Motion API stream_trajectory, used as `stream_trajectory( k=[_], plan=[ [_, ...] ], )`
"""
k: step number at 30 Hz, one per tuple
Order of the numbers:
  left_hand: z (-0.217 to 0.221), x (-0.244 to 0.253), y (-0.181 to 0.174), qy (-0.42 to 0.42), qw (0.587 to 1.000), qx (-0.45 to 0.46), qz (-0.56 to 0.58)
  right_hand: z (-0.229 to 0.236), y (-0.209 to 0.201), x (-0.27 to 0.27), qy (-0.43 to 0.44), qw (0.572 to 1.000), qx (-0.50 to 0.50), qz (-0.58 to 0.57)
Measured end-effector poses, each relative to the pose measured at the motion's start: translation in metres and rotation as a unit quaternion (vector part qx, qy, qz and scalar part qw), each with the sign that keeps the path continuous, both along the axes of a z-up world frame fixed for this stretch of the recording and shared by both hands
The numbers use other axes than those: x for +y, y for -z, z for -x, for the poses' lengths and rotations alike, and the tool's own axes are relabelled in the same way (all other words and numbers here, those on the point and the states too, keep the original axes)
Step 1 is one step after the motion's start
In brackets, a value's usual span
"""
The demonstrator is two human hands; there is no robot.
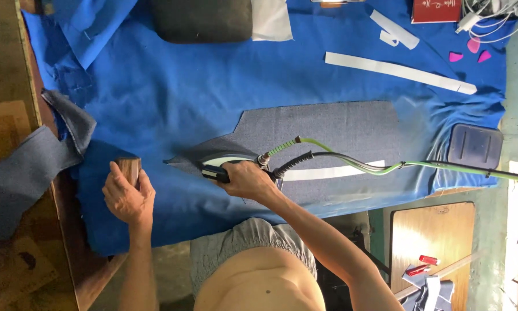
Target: The person irons a dark gray fabric piece on a blue-covered worktable, then places a white strip on the fabric and irons it. The person also uses a wooden block to press the fabric while ironing.
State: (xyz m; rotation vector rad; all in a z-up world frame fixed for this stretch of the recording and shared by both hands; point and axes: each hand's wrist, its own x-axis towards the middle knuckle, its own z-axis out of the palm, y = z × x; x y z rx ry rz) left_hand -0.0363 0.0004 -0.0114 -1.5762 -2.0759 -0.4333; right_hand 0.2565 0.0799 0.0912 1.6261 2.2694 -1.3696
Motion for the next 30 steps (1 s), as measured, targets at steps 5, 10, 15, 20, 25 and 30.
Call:
stream_trajectory(
  k=[5,10,15,20,25,30],
  plan=[
    [-0.001,0.002,-0.005,-0.006,1.0,0.004,0.004,0.002,-0.004,0.0,-0.02,1.0,-0.019,-0.013],
    [-0.004,0.002,-0.013,0.002,1.0,-0.029,-0.005,0.005,0.001,-0.002,-0.024,0.999,-0.026,0.0],
    [-0.003,0.003,-0.012,-0.012,0.999,-0.034,-0.005,0.008,-0.005,0.001,-0.024,0.998,-0.047,0.017],
    [0.0,0.001,-0.004,-0.03,0.999,-0.018,-0.003,0.009,0.003,0.002,-0.002,0.997,-0.07,0.032],
    [0.003,-0.001,0.005,-0.038,0.999,-0.03,0.0,0.01,-0.002,0.001,0.007,0.996,-0.081,0.042],
    [0.002,-0.001,0.003,-0.046,0.999,-0.021,0.008,0.011,-0.002,0.001,0.005,0.994,-0.097,0.048]
  ],
)
